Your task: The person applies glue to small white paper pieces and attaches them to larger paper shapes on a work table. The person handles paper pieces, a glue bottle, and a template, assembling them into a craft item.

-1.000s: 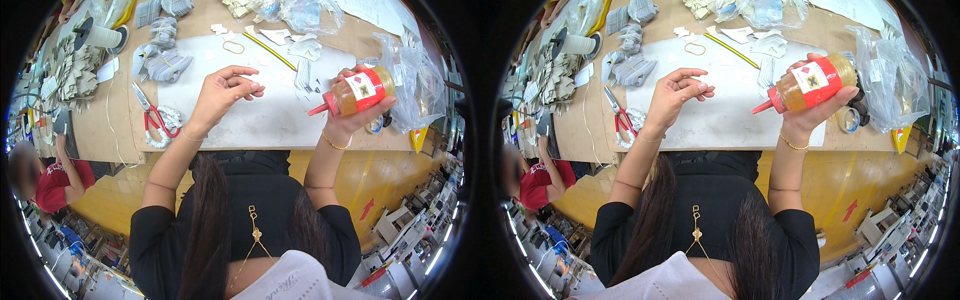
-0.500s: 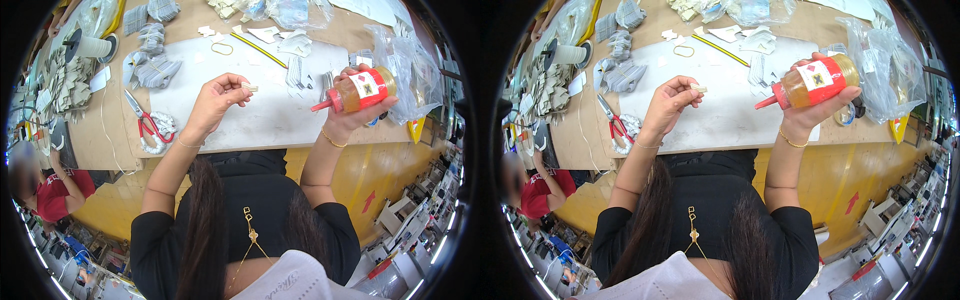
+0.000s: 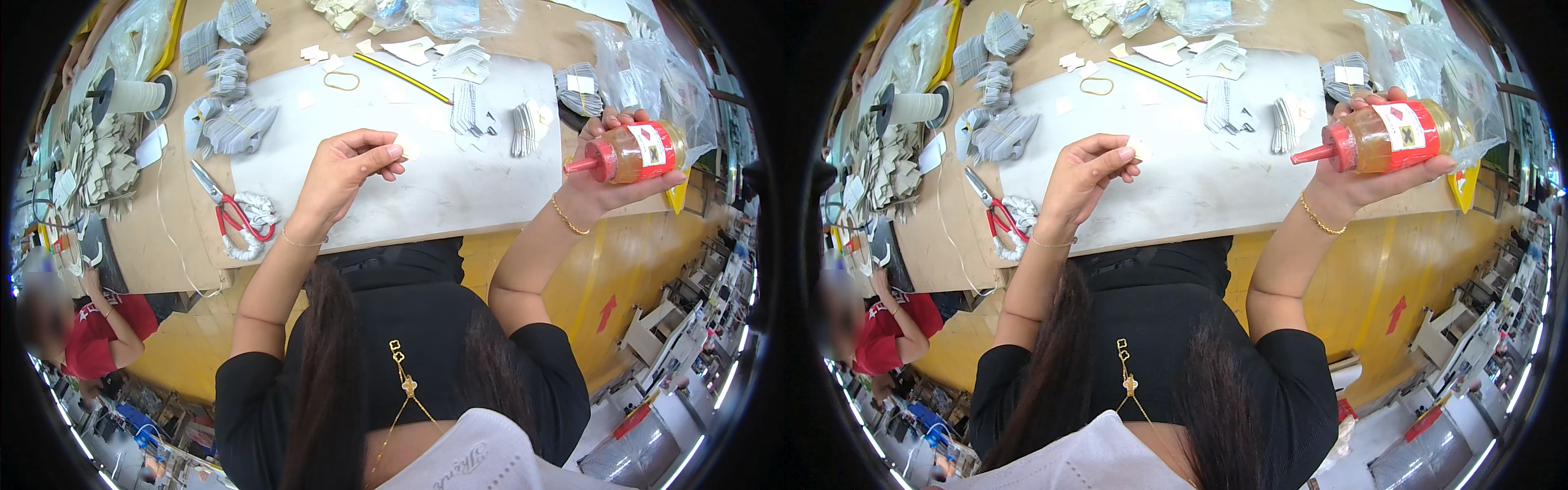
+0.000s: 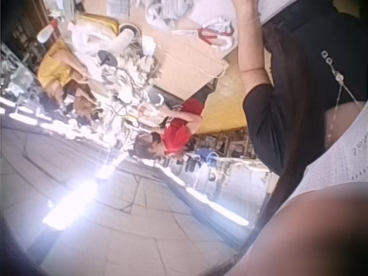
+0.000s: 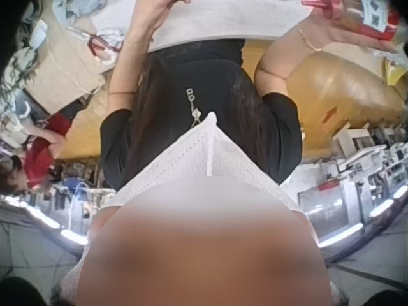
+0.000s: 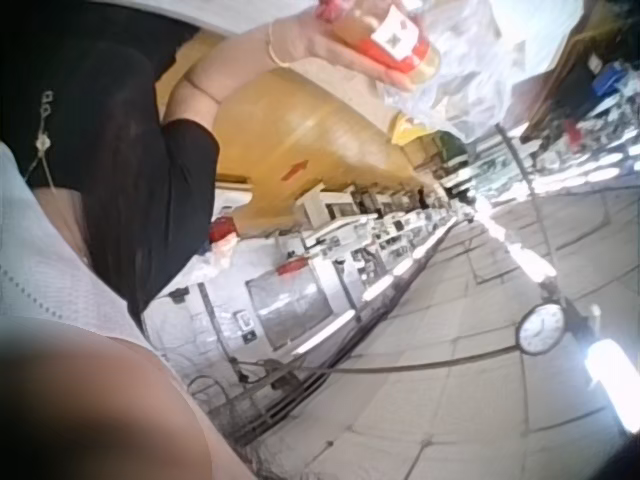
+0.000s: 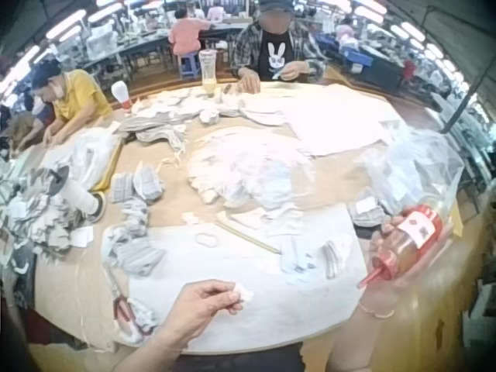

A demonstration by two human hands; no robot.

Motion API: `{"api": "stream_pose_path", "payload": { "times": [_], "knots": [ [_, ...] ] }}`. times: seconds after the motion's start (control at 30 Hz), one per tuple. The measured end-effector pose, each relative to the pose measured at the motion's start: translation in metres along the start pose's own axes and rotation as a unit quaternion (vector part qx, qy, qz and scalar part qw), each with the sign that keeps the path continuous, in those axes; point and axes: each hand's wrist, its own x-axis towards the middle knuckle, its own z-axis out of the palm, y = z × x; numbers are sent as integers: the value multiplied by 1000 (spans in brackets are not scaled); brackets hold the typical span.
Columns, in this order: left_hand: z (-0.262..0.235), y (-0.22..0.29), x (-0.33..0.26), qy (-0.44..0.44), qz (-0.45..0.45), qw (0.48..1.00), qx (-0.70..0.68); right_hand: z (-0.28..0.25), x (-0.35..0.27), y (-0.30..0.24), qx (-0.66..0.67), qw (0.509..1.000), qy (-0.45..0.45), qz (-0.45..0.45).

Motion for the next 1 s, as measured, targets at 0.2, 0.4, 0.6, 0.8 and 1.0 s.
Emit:
{"api": "stream_pose_path", "payload": {
  "times": [0.2, 0.4, 0.6, 0.8, 1.0],
  "knots": [
    [9, 0, 0, -10, -10, 1000, 3, 2, -4, 10, 2, 1000, 20, 9],
    [16, 7, -6, -21, -24, 999, -4, 17, -16, 41, -64, 997, 12, 26],
    [21, 16, -16, -38, -22, 999, 19, 43, -21, 77, -224, 975, -10, -8],
    [23, 26, -25, -42, -19, 998, 47, 66, -25, 79, -322, 932, -159, -43],
    [22, 30, -28, -35, -22, 997, 67, 71, -26, 79, -338, 921, -186, -51]
  ]
}}
